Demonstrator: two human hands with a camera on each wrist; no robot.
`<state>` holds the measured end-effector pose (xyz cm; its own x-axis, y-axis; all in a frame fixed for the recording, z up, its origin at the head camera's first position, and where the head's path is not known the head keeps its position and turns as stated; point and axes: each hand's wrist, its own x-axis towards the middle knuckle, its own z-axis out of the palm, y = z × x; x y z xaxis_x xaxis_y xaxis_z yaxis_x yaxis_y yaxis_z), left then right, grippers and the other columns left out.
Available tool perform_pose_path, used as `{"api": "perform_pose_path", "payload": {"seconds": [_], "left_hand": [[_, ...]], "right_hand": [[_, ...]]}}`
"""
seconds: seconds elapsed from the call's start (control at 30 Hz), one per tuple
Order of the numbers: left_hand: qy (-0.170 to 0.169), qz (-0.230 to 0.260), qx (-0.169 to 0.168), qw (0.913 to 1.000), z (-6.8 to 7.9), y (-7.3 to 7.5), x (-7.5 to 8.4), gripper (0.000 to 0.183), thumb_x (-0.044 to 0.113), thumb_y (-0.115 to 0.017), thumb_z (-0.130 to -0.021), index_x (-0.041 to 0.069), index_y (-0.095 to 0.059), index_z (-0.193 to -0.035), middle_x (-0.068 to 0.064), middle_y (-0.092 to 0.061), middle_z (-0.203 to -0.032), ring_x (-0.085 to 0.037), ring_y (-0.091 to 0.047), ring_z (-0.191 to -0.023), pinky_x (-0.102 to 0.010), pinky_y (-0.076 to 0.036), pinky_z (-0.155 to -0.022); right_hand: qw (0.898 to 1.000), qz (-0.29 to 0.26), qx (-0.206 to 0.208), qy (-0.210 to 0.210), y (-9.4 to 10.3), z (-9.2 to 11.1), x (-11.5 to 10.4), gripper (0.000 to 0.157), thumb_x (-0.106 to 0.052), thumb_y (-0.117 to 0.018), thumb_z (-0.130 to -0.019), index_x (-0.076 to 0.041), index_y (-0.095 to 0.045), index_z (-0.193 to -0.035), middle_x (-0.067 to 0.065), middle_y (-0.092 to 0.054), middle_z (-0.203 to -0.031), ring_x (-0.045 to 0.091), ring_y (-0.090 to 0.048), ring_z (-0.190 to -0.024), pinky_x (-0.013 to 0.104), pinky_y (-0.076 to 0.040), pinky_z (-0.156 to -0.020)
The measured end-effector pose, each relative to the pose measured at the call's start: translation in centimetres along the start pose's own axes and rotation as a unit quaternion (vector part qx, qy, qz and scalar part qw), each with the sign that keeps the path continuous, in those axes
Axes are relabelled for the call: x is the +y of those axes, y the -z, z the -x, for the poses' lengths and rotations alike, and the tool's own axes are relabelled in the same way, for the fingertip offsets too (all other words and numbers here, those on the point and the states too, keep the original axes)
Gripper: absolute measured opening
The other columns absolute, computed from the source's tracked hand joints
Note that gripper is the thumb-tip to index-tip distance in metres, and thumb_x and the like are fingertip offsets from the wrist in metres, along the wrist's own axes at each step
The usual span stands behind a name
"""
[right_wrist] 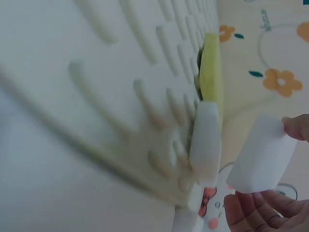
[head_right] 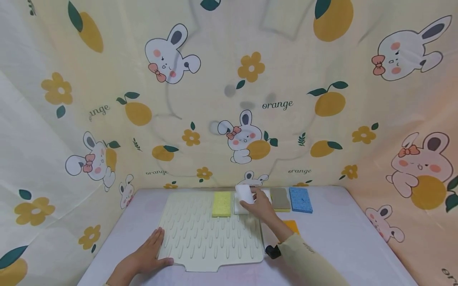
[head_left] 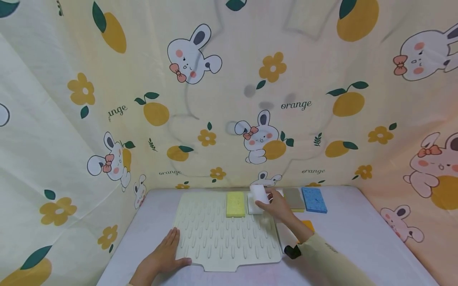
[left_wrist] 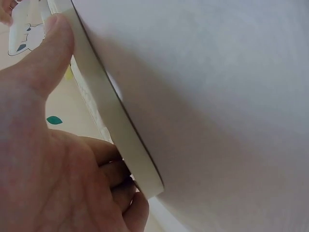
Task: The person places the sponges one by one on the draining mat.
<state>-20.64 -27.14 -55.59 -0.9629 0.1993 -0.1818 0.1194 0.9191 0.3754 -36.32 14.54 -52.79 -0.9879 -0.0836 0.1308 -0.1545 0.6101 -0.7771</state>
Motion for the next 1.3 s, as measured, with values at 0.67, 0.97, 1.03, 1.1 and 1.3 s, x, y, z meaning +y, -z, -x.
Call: {"api": "perform_pose_path", "payload": {"seconds": [0.67,0.97,1.03,1.1,1.3], "left_hand": [[0.015,-0.01,0.005,0.9998,-0.1,-0.1,0.0,0.121,0.063,-0.081,-0.087,-0.015,-0.027,-0.161,-0.036,-0.02,-0.172,-0.05,-0.017,-0.161,-0.061,-0.024,-0.13],[0.009,-0.014,0.005,0.9998,-0.2,-0.1,-0.1,0.121,0.063,-0.081,-0.087,-0.016,-0.027,-0.161,-0.036,-0.021,-0.171,-0.05,-0.017,-0.162,-0.061,-0.024,-0.129],[0.01,-0.016,0.004,0.9998,-0.2,-0.2,-0.1,0.121,0.063,-0.081,-0.087,-0.016,-0.027,-0.161,-0.036,-0.021,-0.171,-0.05,-0.018,-0.161,-0.061,-0.025,-0.129],[0.012,-0.019,0.003,0.9998,-0.2,-0.2,0.0,0.121,0.063,-0.081,-0.087,-0.016,-0.027,-0.161,-0.035,-0.022,-0.171,-0.05,-0.018,-0.161,-0.061,-0.025,-0.129],[0.012,-0.025,0.003,0.9996,-0.2,-0.1,0.1,0.119,0.062,-0.081,-0.088,-0.016,-0.028,-0.161,-0.036,-0.022,-0.171,-0.05,-0.017,-0.162,-0.06,-0.025,-0.129]], "right_hand": [[0.998,-0.043,-0.006,0.036,-5.6,0.2,-3.3,0.061,-0.029,-0.09,-0.088,-0.003,-0.06,-0.135,0.014,-0.064,-0.107,0.024,-0.06,-0.092,0.033,-0.051,-0.07],[0.999,-0.039,0.002,0.028,-7.4,0.2,-4.4,0.064,-0.033,-0.089,-0.089,0.001,-0.06,-0.135,0.013,-0.063,-0.106,0.023,-0.058,-0.09,0.033,-0.05,-0.07],[0.999,-0.044,0.0,0.028,-7.8,0.2,-4.7,0.065,-0.033,-0.089,-0.089,0.001,-0.059,-0.135,0.013,-0.063,-0.106,0.024,-0.059,-0.089,0.033,-0.051,-0.069],[0.998,-0.049,-0.001,0.026,-8.1,0.2,-4.9,0.066,-0.034,-0.089,-0.089,0.002,-0.059,-0.136,0.013,-0.063,-0.106,0.023,-0.059,-0.089,0.033,-0.051,-0.069],[0.998,-0.056,0.0,0.019,-9.4,-0.1,-6.0,0.07,-0.038,-0.088,-0.09,0.002,-0.058,-0.139,0.012,-0.062,-0.109,0.023,-0.058,-0.092,0.033,-0.05,-0.07]]}}
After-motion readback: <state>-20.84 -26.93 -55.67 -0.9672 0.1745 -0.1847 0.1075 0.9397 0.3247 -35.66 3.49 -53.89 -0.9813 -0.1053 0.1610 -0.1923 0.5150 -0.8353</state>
